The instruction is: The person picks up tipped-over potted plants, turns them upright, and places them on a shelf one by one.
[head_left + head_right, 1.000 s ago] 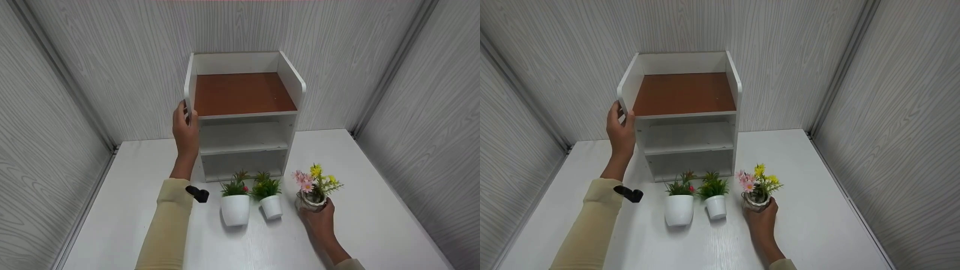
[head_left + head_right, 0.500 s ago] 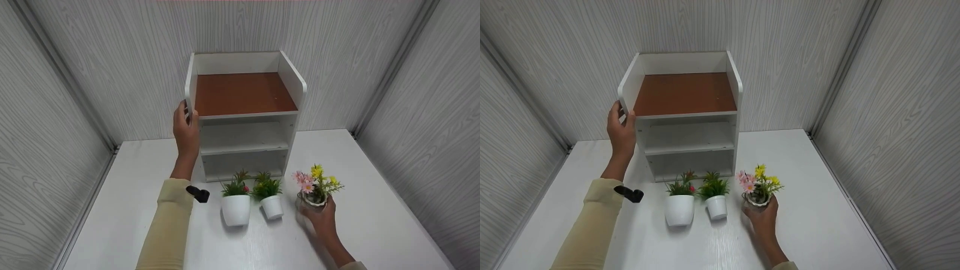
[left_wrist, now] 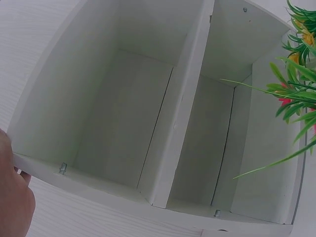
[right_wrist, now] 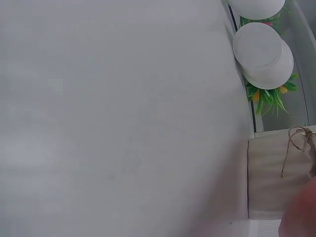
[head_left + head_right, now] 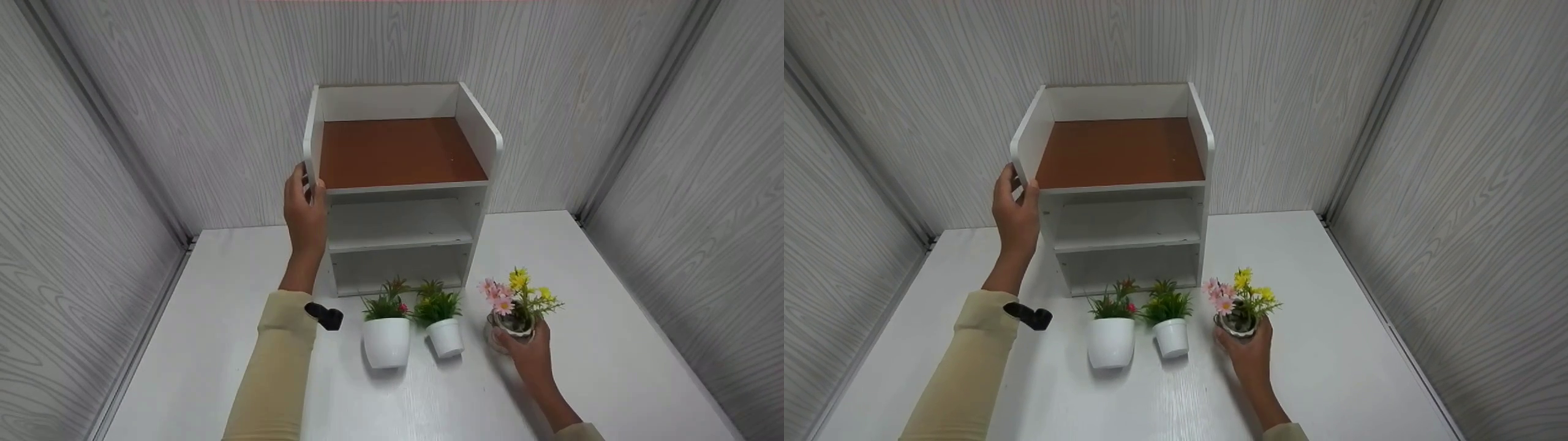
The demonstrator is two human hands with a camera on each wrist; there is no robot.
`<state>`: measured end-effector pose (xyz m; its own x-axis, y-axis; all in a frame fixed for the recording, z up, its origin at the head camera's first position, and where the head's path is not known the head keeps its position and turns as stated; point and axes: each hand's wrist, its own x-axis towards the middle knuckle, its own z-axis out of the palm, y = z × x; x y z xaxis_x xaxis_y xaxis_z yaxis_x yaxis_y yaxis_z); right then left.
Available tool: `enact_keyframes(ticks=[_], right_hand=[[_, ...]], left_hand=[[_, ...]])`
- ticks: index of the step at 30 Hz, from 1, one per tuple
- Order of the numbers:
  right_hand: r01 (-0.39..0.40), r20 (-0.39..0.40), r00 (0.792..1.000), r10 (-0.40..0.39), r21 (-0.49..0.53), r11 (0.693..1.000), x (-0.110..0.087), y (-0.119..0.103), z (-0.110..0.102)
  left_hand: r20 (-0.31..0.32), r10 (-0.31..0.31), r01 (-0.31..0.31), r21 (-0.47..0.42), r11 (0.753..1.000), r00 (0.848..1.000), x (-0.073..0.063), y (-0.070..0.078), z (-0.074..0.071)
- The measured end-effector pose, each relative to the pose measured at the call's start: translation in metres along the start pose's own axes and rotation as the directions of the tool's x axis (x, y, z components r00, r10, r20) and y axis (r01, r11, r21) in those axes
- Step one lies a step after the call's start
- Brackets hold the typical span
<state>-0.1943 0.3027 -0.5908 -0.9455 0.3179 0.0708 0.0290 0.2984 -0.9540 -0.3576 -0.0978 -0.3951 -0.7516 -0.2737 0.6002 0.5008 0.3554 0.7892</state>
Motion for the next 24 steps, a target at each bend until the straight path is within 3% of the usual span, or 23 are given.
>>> enact_keyframes(ticks=[8,12,17,24], right_hand=[[0.027,-0.016,1.0,-0.027,0.006,1.0,0.0084,0.0087,0.0008],[0.001,0.006,1.0,-0.001,0.003,1.0,0.0095,0.0076,0.0006],[-0.049,-0.004,0.999,0.049,-0.049,0.998,0.0081,0.0063,0.0003],[-0.029,-0.048,0.999,0.024,-0.1,0.995,0.0071,0.0071,0.0016]], left_hand=[[-0.009,0.018,-0.018,0.008,1.0,1.0,0.0002,-0.0014,0.0001],[-0.014,0.02,-0.02,0.011,1.0,1.0,0.0005,-0.0018,0.0004],[-0.02,0.025,-0.024,0.011,1.0,1.0,0.0003,-0.0024,0.0008],[-0.01,0.004,-0.004,0.002,1.0,1.0,-0.0002,-0.0018,0.0001]])
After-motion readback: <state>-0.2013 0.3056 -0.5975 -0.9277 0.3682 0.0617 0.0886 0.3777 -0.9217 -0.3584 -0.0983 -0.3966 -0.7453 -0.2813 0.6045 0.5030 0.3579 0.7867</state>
